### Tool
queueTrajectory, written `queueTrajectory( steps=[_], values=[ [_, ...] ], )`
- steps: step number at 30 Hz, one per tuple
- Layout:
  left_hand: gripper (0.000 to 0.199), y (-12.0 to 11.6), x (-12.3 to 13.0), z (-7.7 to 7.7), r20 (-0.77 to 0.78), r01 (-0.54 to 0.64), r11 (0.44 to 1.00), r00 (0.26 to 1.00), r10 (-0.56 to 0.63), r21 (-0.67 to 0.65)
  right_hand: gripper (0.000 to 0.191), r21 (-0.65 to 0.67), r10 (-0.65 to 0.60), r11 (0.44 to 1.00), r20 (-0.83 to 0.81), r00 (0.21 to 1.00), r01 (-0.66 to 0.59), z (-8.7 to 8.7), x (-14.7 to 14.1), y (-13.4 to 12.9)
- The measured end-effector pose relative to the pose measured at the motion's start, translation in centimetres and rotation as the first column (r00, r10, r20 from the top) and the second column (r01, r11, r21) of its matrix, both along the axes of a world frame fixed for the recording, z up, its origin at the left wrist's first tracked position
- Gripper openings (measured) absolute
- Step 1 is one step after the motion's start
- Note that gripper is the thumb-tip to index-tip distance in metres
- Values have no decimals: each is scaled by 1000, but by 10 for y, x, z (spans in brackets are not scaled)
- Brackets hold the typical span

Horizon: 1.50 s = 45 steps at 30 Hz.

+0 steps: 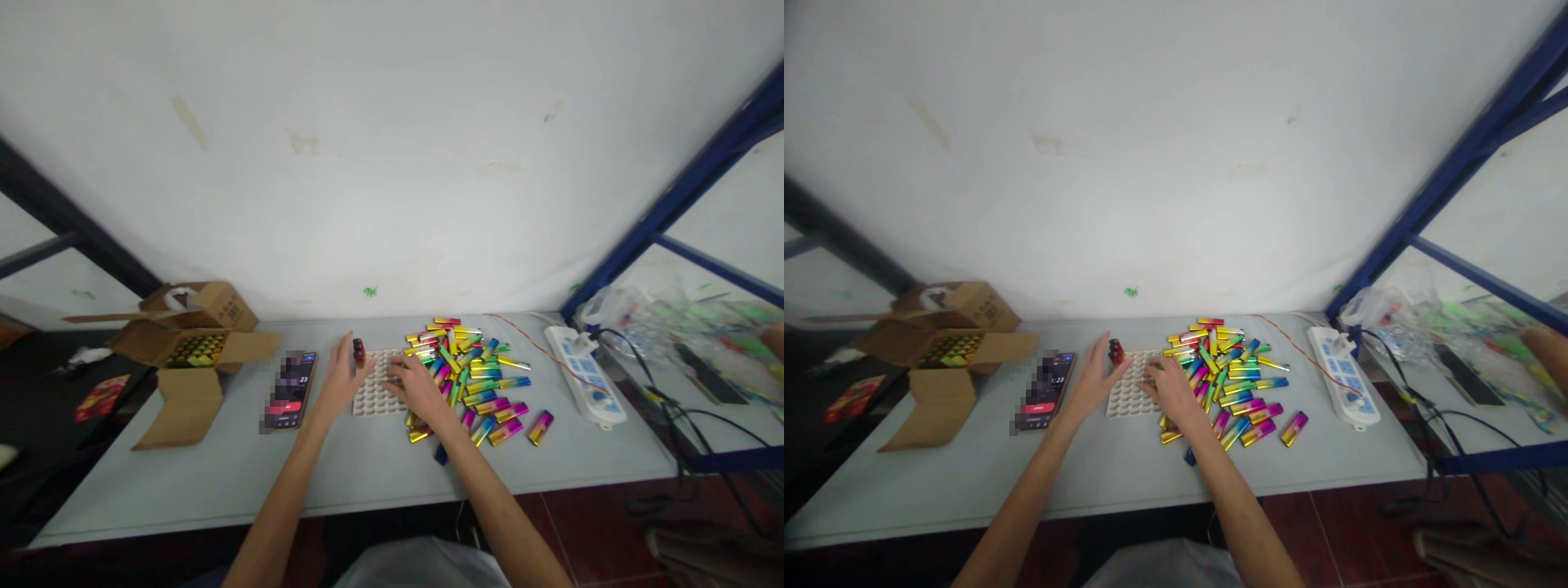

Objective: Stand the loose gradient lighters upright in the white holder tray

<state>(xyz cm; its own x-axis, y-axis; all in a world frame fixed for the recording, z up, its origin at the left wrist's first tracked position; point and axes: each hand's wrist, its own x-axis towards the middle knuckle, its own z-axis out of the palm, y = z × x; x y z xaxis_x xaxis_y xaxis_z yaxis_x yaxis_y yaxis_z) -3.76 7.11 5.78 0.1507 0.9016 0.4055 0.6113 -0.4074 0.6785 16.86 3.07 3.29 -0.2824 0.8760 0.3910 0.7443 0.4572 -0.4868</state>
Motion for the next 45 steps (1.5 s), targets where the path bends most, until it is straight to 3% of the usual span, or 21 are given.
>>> queueTrajectory(
  steps=[2,5,7,9,12,15,18,24,29,32,35,37,40,42,45],
  values=[
    [69,-16,4,21,5,-68,985,998,68,157,20,21,-2,1000,-83,997,4,6,5,-8],
    [41,-28,20,36,56,-37,977,998,25,209,16,29,-59,997,-228,972,67,16,24,-29],
    [26,-20,40,30,22,121,985,992,-125,123,16,10,-126,991,-283,951,135,20,42,-47],
    [24,-1,64,15,-28,253,967,967,-252,41,19,7,-200,977,-300,933,211,23,63,-64],
    [24,37,101,-7,-103,324,946,941,-322,1,23,-1,-304,948,-284,909,317,25,89,-83],
    [18,64,125,-18,-176,364,930,914,-366,-43,24,0,-376,919,-293,879,394,28,104,-94],
    [18,73,133,-24,-214,397,916,891,-401,-66,23,15,-403,904,-304,863,428,28,111,-98],
    [20,79,126,-36,-266,439,894,855,-446,-86,24,14,-414,897,-322,852,441,23,120,-98],
    [18,79,126,-31,-294,441,889,839,-458,-124,24,25,-411,895,-344,844,446,30,121,-91],
    [20,65,120,-18,-148,388,918,906,-396,-80,24,31,-405,898,-333,851,440,33,118,-87],
    [25,42,106,-6,177,315,941,940,-291,-125,25,26,-397,903,-324,858,428,32,115,-83],
    [32,27,94,0,410,379,894,874,-262,-237,26,9,-384,913,-321,866,408,30,112,-81],
    [41,6,80,5,687,523,787,703,-183,-326,26,-15,-351,931,-316,882,365,28,105,-76],
    [46,-6,74,9,770,549,755,631,-94,-358,26,-13,-320,943,-315,894,333,26,98,-70],
    [46,-22,66,18,811,523,753,585,24,-400,25,-8,-279,957,-307,910,291,23,84,-60]
  ],
)
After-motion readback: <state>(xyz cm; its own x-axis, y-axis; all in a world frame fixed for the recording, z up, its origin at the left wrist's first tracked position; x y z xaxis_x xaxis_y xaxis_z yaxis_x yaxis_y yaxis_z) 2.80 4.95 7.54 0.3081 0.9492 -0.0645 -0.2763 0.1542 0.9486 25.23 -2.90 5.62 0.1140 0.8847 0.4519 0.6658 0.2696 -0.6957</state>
